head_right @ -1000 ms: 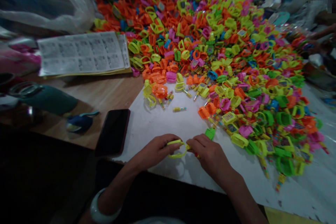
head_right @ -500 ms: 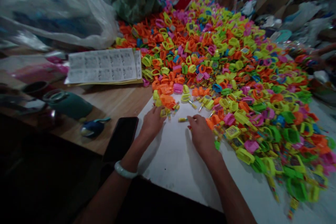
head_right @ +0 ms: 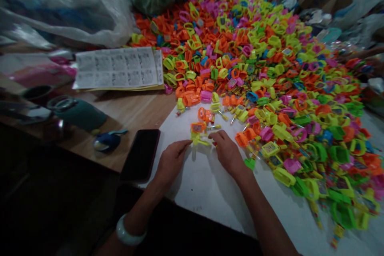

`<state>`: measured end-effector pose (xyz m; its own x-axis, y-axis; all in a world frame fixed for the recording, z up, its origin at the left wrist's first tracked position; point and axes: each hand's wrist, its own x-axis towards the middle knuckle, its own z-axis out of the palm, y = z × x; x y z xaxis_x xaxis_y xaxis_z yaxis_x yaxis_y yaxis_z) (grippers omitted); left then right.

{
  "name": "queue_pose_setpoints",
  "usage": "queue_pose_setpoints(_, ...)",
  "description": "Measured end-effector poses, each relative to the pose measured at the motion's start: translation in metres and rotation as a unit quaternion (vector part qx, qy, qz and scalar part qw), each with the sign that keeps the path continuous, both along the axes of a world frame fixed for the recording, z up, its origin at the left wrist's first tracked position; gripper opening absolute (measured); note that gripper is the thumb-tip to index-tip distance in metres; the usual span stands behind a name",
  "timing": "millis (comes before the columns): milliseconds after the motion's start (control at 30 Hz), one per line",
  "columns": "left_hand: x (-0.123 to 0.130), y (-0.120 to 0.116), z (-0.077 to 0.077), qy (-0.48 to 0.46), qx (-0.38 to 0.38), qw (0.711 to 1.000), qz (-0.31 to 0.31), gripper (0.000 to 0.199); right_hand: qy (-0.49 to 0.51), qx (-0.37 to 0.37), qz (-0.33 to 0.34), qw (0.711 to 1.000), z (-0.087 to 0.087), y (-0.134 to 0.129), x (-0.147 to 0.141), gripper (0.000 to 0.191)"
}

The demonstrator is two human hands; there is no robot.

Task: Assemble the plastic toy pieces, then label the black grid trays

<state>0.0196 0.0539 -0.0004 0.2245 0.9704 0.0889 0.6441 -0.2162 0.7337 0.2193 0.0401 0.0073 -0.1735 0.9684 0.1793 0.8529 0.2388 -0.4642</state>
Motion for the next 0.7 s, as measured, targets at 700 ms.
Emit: queue_pose_setpoints(700, 0.021, 0.013, -0.009, -0.011, 0.001, 1.000, -0.001, 0.019, 0.156, 0.004, 0.097, 0.983, -0.012, -0.002, -0.029, 0.041)
